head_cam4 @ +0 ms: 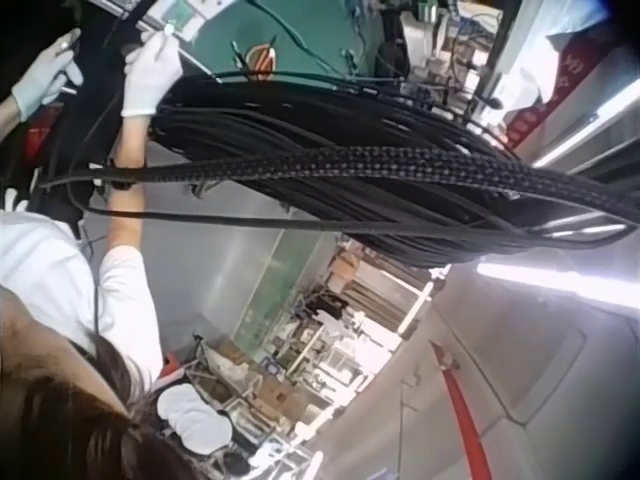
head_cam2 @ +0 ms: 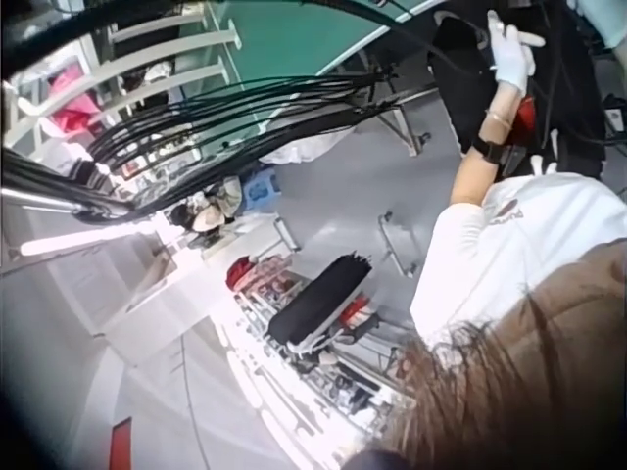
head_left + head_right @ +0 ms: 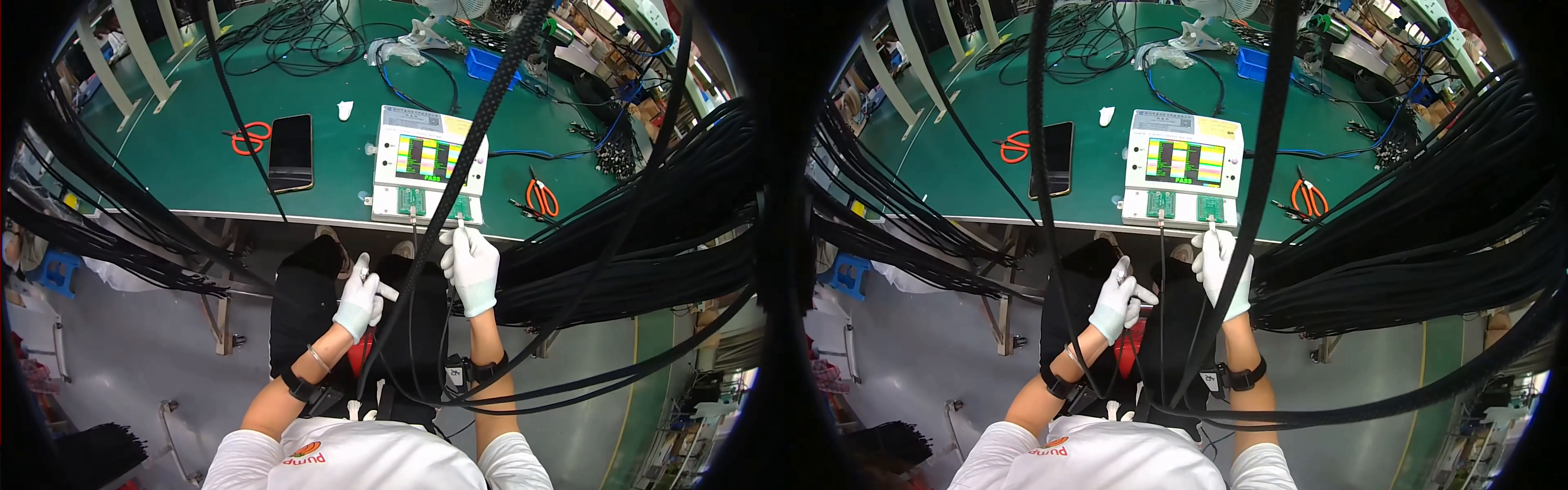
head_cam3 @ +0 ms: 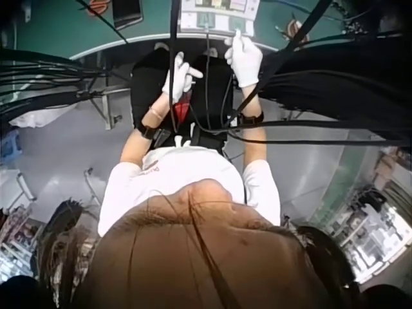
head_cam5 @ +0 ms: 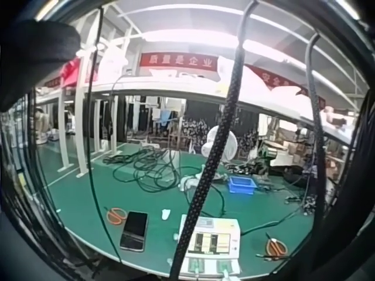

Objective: Testing bundles of black electrical cables using a specialized testing device on a production floor.

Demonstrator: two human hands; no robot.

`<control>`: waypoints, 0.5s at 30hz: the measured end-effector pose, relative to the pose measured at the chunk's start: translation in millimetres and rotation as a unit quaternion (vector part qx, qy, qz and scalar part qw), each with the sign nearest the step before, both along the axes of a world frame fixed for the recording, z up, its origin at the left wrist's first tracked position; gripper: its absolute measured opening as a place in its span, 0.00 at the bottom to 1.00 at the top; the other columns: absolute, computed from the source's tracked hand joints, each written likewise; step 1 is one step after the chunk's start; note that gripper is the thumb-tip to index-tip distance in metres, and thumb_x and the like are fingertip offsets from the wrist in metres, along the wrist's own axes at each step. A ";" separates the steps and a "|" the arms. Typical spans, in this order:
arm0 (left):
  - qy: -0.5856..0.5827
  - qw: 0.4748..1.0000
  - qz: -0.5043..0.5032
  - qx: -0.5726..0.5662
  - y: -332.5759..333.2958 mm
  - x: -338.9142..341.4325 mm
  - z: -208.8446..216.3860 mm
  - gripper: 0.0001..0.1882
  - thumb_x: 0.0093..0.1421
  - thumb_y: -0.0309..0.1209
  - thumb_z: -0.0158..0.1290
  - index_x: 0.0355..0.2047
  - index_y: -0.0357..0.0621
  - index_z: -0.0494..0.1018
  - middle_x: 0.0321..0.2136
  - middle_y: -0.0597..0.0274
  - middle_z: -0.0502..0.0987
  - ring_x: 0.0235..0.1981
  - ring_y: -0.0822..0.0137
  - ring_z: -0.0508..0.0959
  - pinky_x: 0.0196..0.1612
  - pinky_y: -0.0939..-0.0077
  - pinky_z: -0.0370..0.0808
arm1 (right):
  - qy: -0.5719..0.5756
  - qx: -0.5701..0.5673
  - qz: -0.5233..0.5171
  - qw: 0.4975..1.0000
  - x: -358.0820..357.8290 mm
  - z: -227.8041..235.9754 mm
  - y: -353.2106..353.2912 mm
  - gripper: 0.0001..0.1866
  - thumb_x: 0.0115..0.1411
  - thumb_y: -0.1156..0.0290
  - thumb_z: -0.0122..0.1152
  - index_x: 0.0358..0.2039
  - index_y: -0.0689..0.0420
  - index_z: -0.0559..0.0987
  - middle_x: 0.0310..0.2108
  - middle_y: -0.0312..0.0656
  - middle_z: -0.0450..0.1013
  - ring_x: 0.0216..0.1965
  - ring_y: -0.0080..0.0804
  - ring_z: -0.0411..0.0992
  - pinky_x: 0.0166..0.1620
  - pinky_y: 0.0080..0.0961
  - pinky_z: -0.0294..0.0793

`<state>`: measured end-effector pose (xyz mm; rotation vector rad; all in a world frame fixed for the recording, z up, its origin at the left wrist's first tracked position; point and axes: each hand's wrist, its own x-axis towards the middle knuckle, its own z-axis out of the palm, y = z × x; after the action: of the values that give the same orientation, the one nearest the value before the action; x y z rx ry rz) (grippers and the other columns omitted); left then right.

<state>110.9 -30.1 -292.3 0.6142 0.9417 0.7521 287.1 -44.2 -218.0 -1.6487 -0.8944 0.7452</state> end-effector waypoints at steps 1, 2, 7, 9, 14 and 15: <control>0.014 1.000 -0.010 -0.019 -2.1 1.2 -4.2 0.15 0.66 0.28 0.37 0.49 0.51 0.70 0.19 0.56 0.75 0.06 0.76 0.57 0.09 0.78 0.53 | 0.004 -0.002 0.002 1.000 0.0 0.9 -0.4 0.16 0.68 0.65 0.46 0.29 0.60 0.77 0.12 0.33 0.68 0.10 0.15 0.61 0.15 0.14 0.59; 0.013 1.000 -0.011 -0.019 -3.6 2.5 -10.9 0.15 0.66 0.28 0.37 0.49 0.51 0.70 0.19 0.56 0.75 0.06 0.76 0.57 0.09 0.78 0.53 | 0.008 -0.003 0.004 1.000 0.4 1.9 -1.0 0.16 0.69 0.65 0.46 0.29 0.60 0.77 0.12 0.33 0.68 0.10 0.15 0.61 0.15 0.14 0.59; 0.086 0.976 -0.198 0.004 -17.3 8.6 -45.1 0.16 0.62 0.24 0.37 0.49 0.46 0.67 0.21 0.59 0.73 0.07 0.75 0.60 0.09 0.78 0.54 | 0.026 -0.009 0.013 1.000 -1.9 2.0 0.0 0.17 0.69 0.65 0.46 0.29 0.61 0.78 0.12 0.33 0.67 0.10 0.15 0.61 0.15 0.14 0.59; 0.111 0.959 -0.260 0.005 -33.4 15.7 -55.6 0.14 0.62 0.23 0.38 0.46 0.44 0.68 0.20 0.61 0.71 0.09 0.75 0.63 0.10 0.77 0.56 | 0.021 -0.011 0.013 1.000 -1.0 3.9 0.3 0.17 0.69 0.65 0.46 0.29 0.61 0.78 0.12 0.33 0.67 0.10 0.15 0.61 0.15 0.14 0.59; 0.098 0.872 -0.458 0.143 -66.5 38.2 -76.6 0.08 0.60 0.28 0.45 0.38 0.44 0.72 0.19 0.58 0.74 0.18 0.66 0.75 0.21 0.71 0.70 | 0.000 -0.009 0.019 1.000 -0.6 3.6 2.2 0.17 0.69 0.66 0.46 0.29 0.61 0.78 0.11 0.34 0.68 0.10 0.16 0.62 0.16 0.15 0.60; 0.099 0.873 -0.456 0.143 -71.9 42.8 -81.3 0.08 0.60 0.28 0.45 0.38 0.44 0.72 0.19 0.58 0.74 0.18 0.66 0.75 0.21 0.71 0.70 | -0.008 -0.003 0.024 1.000 -1.4 3.7 3.8 0.17 0.69 0.66 0.45 0.29 0.61 0.78 0.11 0.34 0.68 0.10 0.16 0.62 0.16 0.15 0.60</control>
<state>153.7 -102.0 -373.6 1.2930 0.6064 -0.0389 285.7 -40.4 -214.3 -1.6459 -0.9460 0.7699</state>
